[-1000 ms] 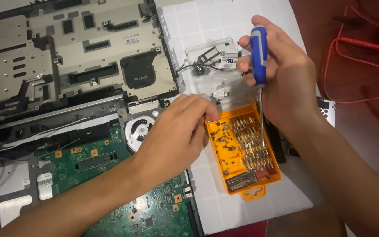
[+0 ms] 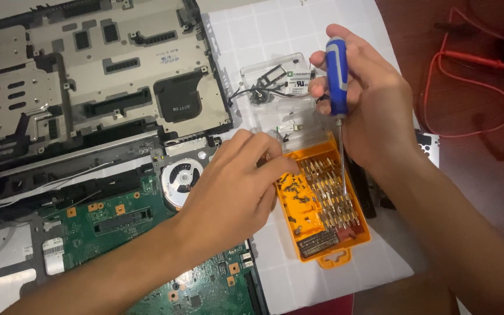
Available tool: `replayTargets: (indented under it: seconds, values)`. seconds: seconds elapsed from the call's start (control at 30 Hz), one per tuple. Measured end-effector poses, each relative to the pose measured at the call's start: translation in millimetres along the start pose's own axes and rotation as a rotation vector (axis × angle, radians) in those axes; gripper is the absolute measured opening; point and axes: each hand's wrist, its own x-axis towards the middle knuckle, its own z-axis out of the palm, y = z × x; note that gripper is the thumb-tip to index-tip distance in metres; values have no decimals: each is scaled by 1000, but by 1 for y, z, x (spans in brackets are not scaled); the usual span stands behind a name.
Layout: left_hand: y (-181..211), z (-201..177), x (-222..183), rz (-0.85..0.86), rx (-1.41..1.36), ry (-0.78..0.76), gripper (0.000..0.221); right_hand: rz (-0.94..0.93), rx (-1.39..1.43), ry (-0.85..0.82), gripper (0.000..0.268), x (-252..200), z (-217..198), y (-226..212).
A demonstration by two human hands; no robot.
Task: Removing screws from a laptop motherboard and lifting it from the chassis during disassembly.
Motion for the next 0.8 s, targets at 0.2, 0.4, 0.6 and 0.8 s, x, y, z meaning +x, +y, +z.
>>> replayTargets:
  seconds: [0.2,0.4,0.6,0.8]
  values:
    - [1,-1,0,-51,-39,-3,33,-1,15,24,44,0,1,-1]
    - [2,-3,1,-75,-78,-11,33,-33,40,2,43,3,-4,0]
    - [3,-5,3,8,-44,-53,43,57,174,6,34,6,-4,-6]
    - [3,-8,5,46,-57,-127,46,68,155,-19,41,7,-5,-4]
